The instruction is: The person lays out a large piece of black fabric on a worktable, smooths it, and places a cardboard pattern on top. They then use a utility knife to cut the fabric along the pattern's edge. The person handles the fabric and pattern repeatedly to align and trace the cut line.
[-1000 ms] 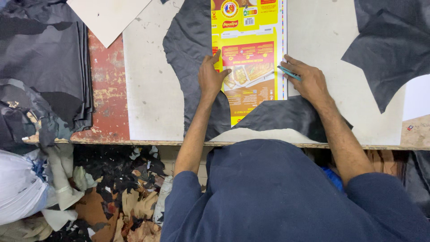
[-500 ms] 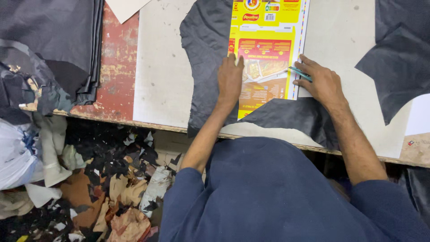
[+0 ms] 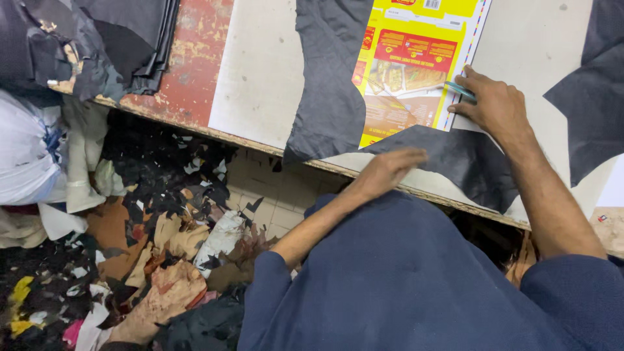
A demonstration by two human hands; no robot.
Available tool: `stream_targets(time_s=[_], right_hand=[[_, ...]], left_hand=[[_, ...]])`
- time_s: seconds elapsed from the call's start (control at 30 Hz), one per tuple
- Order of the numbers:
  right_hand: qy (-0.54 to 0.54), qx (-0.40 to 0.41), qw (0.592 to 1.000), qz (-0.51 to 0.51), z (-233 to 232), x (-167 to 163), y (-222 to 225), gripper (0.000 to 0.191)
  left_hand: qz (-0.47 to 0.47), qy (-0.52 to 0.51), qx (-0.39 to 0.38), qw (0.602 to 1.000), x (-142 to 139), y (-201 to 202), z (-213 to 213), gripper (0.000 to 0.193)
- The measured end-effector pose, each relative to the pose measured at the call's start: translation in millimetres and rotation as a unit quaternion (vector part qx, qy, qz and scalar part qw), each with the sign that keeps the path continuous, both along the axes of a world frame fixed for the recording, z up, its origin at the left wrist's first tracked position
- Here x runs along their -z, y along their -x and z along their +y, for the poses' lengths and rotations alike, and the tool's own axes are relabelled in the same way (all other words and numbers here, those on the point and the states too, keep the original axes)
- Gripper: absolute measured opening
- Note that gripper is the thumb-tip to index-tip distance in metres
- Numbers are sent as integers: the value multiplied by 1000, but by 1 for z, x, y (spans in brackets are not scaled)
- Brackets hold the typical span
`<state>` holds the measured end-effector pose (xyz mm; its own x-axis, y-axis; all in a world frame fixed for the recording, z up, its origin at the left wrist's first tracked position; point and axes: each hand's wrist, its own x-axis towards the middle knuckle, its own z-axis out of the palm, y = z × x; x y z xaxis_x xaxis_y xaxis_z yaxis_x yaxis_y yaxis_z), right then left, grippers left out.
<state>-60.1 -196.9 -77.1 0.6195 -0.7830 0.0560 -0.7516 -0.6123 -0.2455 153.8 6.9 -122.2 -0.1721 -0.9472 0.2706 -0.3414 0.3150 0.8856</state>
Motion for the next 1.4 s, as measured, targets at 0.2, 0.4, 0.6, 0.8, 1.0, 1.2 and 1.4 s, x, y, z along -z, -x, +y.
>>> stream_targets(time_s=[0.2, 0.4, 0.6, 0.8, 1.0, 1.2, 1.4], right_hand=[[31, -31, 999, 19, -8, 8, 2, 66], [40, -47, 998, -12, -5, 16, 7, 66], [61, -49, 997, -24, -1, 18, 8, 65], [68, 23, 987, -146, 43, 4, 16, 46], [4, 146, 955, -258, 169, -7, 55, 26], [-112, 172, 942, -265, 243, 4, 59, 30], [-77, 178, 945, -263, 207, -4, 38, 32]], left_hand=[[-181, 24, -286, 941, 6, -58, -20, 34], [-307, 49, -226, 923, -5, -64, -18, 25], [-497, 89, -125, 854, -13, -69, -78, 16], [-537, 18, -49, 842, -15, -56, -110, 73], [-573, -91, -31, 814, -21, -35, -131, 75], [-574, -168, 40, 800, -38, -48, -133, 133], [-523, -129, 61, 841, -38, -71, -135, 149]])
